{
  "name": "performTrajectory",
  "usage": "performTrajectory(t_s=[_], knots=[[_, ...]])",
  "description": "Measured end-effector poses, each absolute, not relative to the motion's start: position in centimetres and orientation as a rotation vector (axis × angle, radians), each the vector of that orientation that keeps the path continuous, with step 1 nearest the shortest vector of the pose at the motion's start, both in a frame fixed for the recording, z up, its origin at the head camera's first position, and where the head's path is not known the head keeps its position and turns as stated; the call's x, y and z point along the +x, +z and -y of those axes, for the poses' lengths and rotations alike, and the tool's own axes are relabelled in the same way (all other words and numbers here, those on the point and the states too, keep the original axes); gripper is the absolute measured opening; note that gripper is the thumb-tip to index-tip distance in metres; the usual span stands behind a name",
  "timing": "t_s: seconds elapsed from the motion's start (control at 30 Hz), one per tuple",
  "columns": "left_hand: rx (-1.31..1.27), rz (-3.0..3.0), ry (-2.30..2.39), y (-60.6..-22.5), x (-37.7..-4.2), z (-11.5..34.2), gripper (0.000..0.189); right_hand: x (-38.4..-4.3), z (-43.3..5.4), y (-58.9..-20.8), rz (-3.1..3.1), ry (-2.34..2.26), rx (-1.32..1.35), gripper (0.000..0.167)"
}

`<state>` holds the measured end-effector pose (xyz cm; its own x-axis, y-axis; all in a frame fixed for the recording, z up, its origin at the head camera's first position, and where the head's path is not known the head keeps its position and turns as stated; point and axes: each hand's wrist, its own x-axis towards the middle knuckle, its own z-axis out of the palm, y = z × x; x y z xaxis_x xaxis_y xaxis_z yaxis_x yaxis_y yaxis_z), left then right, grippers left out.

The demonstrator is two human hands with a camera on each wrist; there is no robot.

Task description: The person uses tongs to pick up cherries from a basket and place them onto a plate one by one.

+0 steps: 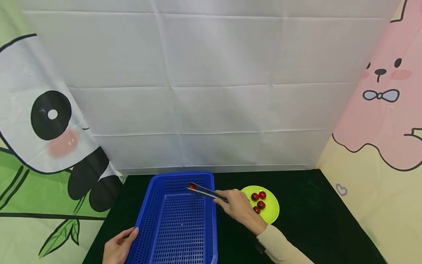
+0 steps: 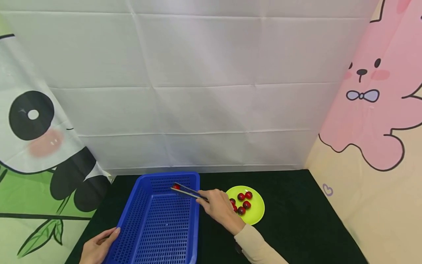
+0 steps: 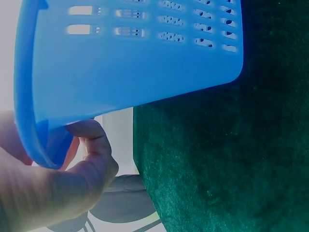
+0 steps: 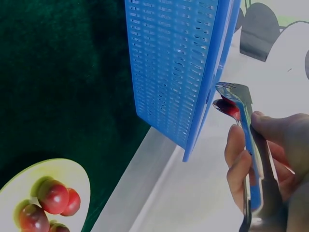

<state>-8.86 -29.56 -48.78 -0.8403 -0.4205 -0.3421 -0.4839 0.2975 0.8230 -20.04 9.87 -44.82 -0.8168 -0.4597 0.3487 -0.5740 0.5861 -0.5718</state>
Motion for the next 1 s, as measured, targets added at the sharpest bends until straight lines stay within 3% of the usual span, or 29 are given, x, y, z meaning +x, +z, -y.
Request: performTrajectory(t_s=[0.7, 1.0], knots=[[-0.868, -2.494, 1.558, -48.7, -8.8, 29.7, 0.103, -18.4, -13.6, -45.4, 2.628, 1.127, 0.703, 0.033], [-0.838, -2.523, 1.525, -48.5, -8.8, 29.6, 0.090, -18.0, -15.3, -46.2, 2.553, 1.152, 0.628, 0.029]])
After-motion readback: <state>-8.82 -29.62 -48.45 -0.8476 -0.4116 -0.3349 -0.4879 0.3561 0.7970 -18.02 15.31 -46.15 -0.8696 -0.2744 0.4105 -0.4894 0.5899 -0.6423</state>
